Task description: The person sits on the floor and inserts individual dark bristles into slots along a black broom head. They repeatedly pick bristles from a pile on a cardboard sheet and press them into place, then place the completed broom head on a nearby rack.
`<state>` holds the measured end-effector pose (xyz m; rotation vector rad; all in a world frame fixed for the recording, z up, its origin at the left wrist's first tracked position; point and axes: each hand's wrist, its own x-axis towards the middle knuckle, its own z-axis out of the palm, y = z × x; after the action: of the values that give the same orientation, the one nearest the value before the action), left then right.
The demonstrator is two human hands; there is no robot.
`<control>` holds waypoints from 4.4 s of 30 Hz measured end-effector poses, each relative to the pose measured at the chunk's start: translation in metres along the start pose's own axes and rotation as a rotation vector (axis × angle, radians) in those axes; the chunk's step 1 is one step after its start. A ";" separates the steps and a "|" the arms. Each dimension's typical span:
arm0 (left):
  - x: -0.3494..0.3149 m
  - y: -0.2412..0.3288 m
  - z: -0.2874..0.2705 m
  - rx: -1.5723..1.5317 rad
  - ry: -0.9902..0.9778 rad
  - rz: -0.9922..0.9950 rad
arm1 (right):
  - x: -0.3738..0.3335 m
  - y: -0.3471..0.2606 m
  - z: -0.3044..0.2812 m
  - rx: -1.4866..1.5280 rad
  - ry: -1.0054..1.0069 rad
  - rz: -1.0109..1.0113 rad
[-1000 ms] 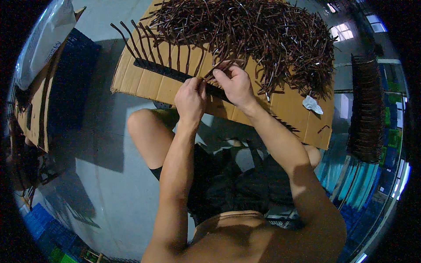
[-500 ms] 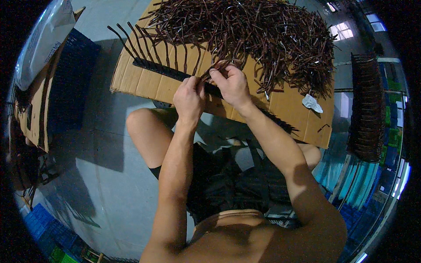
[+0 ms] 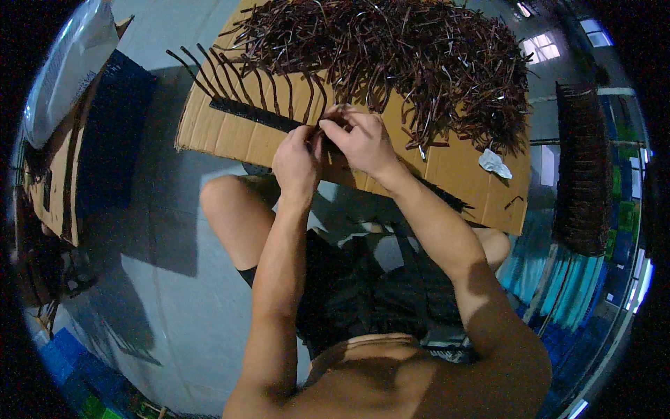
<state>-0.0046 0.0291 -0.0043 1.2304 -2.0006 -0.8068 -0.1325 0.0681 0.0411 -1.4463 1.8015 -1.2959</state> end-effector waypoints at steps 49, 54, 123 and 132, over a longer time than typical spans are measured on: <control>-0.016 0.021 0.025 0.067 0.053 0.220 | -0.025 0.027 -0.021 0.209 0.088 0.132; -0.016 0.025 0.025 0.028 0.077 0.222 | -0.026 0.038 -0.022 0.229 0.113 0.110; 0.001 0.008 0.013 -0.033 0.010 0.035 | 0.005 0.026 -0.016 -0.101 0.050 -0.156; 0.001 0.006 0.014 -0.024 0.027 0.043 | 0.007 0.020 -0.020 0.015 -0.118 -0.144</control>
<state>-0.0192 0.0327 -0.0081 1.1749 -1.9828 -0.7870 -0.1602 0.0687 0.0331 -1.6347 1.6339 -1.2609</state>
